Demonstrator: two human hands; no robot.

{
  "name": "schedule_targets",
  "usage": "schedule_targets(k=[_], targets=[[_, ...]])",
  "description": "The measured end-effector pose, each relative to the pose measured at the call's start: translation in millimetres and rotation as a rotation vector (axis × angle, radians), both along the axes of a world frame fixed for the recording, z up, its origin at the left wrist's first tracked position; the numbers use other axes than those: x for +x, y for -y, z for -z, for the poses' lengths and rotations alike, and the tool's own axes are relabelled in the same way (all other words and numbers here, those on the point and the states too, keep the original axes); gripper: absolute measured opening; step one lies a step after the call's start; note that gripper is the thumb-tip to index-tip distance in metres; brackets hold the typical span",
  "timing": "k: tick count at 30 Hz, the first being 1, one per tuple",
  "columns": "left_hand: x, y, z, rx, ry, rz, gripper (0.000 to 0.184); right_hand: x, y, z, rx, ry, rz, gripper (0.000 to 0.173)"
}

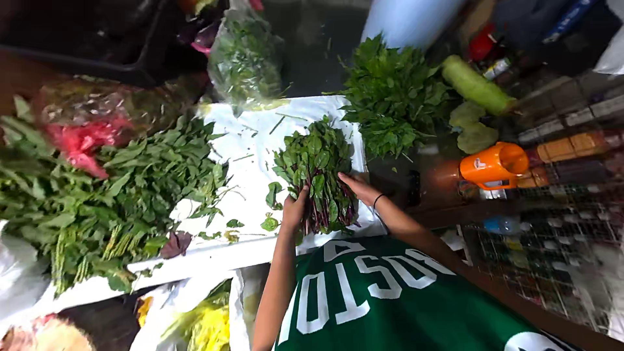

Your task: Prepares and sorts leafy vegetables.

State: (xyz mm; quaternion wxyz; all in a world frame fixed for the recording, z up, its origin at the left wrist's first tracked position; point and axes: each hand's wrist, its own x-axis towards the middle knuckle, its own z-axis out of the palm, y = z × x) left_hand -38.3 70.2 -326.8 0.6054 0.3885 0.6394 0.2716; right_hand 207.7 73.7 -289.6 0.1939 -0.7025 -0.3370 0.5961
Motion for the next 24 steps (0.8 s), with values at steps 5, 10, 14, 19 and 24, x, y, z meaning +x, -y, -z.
schedule_targets(k=[5,10,14,19,24], targets=[[3.5,-12.4,-4.7,-0.048,0.020,0.049,0.062,-9.5,-0.1,-3.6,-0.003,0.032,0.048,0.090],[-25.6,-5.5,2.3,0.012,-0.070,0.081,0.061,2.4,15.5,-9.9,0.155,0.173,-0.031,0.073],[-51.4,9.8,1.5,0.104,-0.184,0.040,0.073,50.0,53.8,-19.2,0.338,0.356,0.159,0.054],[-52.5,15.1,-13.2,0.264,-0.254,-0.052,0.077,143.7,73.7,32.9,0.138,0.905,0.364,0.070],[-47.6,10.5,-14.4,0.346,-0.231,-0.004,0.072,197.8,71.1,77.5,0.062,0.982,0.246,0.064]])
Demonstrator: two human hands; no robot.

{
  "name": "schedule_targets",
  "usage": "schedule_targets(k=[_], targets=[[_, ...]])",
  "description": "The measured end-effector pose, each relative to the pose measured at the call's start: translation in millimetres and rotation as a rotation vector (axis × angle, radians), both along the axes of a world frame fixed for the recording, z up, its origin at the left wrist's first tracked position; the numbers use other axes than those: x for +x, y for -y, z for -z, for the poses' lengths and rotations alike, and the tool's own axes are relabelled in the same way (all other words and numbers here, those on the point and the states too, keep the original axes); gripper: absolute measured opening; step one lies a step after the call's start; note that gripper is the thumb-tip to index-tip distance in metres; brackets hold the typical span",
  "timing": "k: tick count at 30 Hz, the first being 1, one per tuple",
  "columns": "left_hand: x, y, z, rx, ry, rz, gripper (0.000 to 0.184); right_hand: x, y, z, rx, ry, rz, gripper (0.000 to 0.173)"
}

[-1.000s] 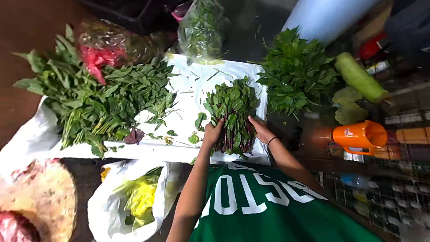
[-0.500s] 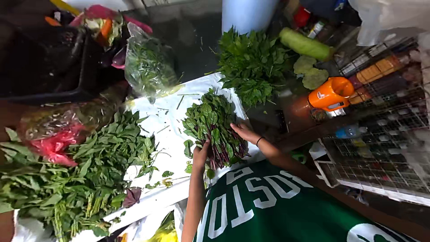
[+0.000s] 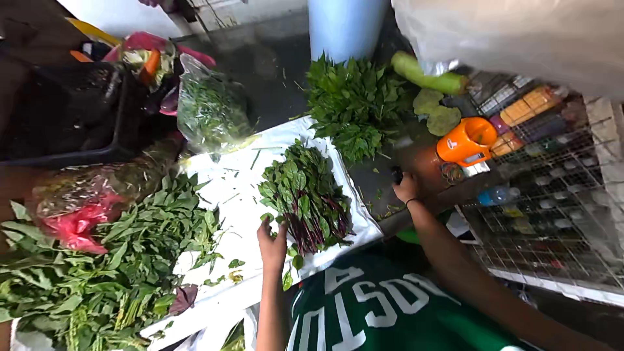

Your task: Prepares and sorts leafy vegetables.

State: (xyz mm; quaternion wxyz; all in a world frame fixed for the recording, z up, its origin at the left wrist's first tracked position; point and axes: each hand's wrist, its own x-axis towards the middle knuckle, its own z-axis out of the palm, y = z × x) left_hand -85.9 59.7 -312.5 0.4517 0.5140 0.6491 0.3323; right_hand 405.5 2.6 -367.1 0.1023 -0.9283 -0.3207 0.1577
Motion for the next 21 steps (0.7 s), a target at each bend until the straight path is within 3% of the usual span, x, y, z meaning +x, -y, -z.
schedule_targets(k=[4,7,13,15,18,20,21], targets=[[-12.3,-1.2,6.7,-0.006,0.074,-0.005,0.065,27.2,0.4,5.3,-0.066,0.016,0.016,0.064],[-26.8,-2.3,19.7,-0.008,0.111,-0.012,0.060,18.0,-5.2,-33.0,-0.008,0.038,0.009,0.064],[-37.0,-7.9,36.4,0.183,0.163,-0.009,0.039,29.7,-93.3,-72.8,0.094,0.287,-0.350,0.033],[-34.9,2.0,32.0,0.206,0.222,-0.024,0.032,43.0,-127.9,-74.4,-0.016,0.326,-0.382,0.040],[-33.0,18.4,22.7,0.177,0.316,-0.057,0.029,56.2,-166.7,-67.8,-0.159,0.236,-0.429,0.089],[-33.4,26.4,24.6,0.157,0.344,-0.074,0.028,71.6,-173.1,-29.4,-0.104,0.215,-0.602,0.088],[-32.6,27.7,25.7,0.155,0.349,-0.076,0.027,85.0,-167.8,9.7,0.153,0.240,-0.676,0.079]])
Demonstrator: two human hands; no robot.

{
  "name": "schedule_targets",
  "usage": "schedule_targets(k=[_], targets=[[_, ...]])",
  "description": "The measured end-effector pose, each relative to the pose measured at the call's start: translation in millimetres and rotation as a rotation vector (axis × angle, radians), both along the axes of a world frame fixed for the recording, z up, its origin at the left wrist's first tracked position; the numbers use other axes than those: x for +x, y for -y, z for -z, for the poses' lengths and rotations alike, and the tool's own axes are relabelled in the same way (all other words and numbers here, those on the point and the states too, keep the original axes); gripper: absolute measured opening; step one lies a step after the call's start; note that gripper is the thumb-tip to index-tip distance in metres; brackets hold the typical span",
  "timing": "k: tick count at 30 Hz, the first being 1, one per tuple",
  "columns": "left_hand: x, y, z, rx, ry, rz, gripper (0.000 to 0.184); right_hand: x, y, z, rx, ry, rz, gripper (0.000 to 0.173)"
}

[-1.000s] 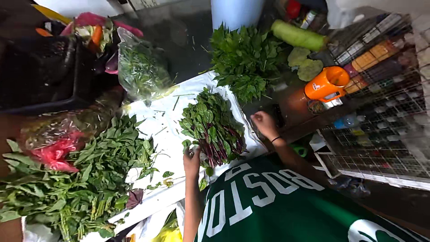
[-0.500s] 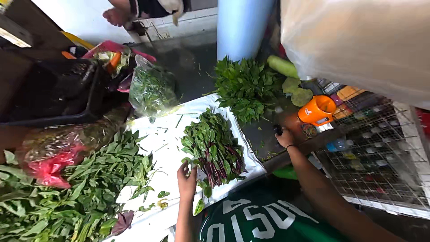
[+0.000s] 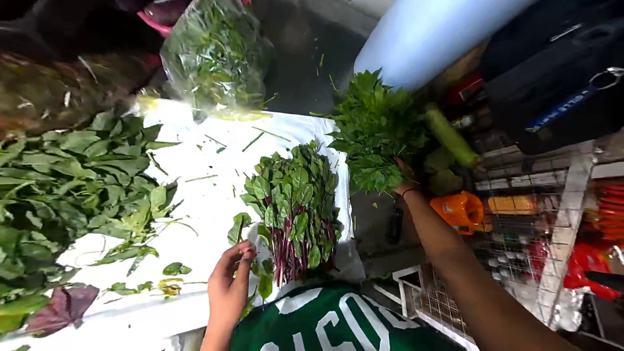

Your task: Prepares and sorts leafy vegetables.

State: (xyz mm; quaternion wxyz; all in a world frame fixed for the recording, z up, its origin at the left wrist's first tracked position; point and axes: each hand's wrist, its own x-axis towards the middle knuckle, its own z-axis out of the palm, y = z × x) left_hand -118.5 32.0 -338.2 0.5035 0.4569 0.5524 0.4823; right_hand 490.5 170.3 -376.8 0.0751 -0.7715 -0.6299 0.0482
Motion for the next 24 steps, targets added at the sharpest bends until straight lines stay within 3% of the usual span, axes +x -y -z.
schedule_targets(k=[2,5,6,8,12,14,16,20,24], targets=[[6.2,-8.9,-3.2,0.015,0.016,0.002,0.024,-32.7,-15.3,-23.1,-0.217,-0.084,0.071,0.071],[26.0,-42.6,-20.4,0.058,0.022,0.088,0.023,-104.5,-25.2,-75.7,-0.213,-0.264,0.046,0.045],[35.4,-55.7,-27.3,0.078,0.014,0.145,0.023,-123.3,-20.8,-87.9,-0.220,-0.354,0.056,0.043],[56.0,-78.8,-43.4,0.079,-0.011,0.315,0.026,-156.1,-7.6,-113.4,-0.296,-0.554,0.052,0.057],[106.1,-116.9,-77.9,-0.205,-0.058,0.844,0.049,-166.3,-21.8,-131.9,-0.215,-0.898,-0.115,0.050],[137.8,-129.7,-82.7,-0.373,-0.008,1.000,0.065,-163.4,-37.1,-132.7,-0.003,-0.827,0.012,0.043],[167.1,-138.1,-79.3,-0.453,-0.030,1.000,0.067,-161.8,-53.2,-132.4,0.075,-0.543,0.173,0.033],[197.2,-152.5,-82.9,-0.461,0.019,1.019,0.063,-159.0,-84.5,-113.5,-0.059,-0.075,0.166,0.072],[206.0,-153.3,-88.3,-0.390,-0.042,1.087,0.061,-141.5,-81.8,-100.9,-0.221,0.051,0.276,0.070]])
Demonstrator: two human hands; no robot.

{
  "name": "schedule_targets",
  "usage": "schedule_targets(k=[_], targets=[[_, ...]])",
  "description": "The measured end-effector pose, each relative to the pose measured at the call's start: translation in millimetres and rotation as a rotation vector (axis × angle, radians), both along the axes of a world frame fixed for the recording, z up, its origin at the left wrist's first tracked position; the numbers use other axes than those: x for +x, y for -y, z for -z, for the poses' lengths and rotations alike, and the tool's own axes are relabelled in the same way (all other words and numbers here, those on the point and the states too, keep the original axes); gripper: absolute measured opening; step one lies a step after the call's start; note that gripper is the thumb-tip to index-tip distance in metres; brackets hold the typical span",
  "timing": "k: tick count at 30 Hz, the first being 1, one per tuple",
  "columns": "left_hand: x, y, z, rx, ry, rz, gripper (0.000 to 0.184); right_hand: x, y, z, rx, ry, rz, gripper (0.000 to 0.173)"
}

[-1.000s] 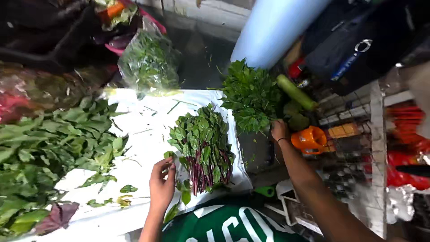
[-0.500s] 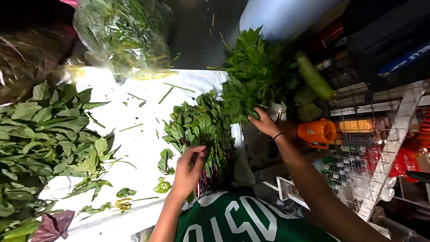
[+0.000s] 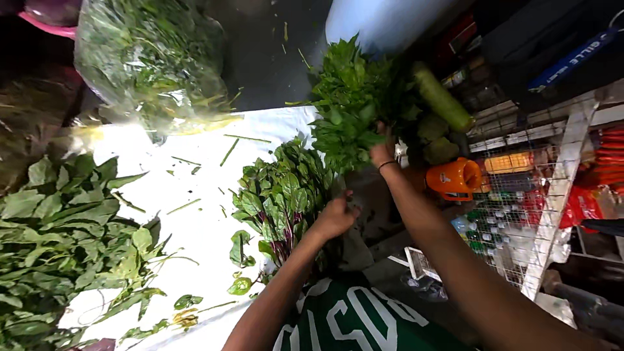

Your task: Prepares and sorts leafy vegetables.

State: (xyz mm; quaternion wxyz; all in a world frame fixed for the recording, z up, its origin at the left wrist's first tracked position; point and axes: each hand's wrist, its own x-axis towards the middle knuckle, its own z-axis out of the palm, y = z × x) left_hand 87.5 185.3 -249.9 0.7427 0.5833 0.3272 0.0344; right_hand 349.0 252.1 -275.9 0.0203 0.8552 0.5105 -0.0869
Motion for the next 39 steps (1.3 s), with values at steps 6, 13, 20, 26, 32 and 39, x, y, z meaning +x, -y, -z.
schedule_targets(k=[6,13,20,26,32,39], targets=[[-1.8,-1.7,8.6,-0.163,0.213,-0.109,0.056,-54.4,68.0,-42.3,0.023,-0.462,-0.008,0.042],[-14.9,16.8,27.0,-0.665,0.638,-0.807,0.032,-86.6,101.0,-66.5,0.102,-0.820,-0.214,0.035],[-116.7,10.5,18.4,-0.922,0.928,-0.935,0.020,85.8,4.2,49.3,0.079,-0.326,0.442,0.053],[-170.1,52.2,51.5,-0.989,1.146,-1.057,0.026,91.1,3.9,33.8,0.215,-0.520,0.631,0.050],[-163.5,62.0,57.4,-1.013,1.229,-1.088,0.028,69.4,48.0,-35.6,0.435,-0.170,0.554,0.053],[-155.0,48.2,42.5,-1.006,1.218,-0.994,0.028,52.6,102.7,-97.5,0.590,-0.043,0.330,0.049]])
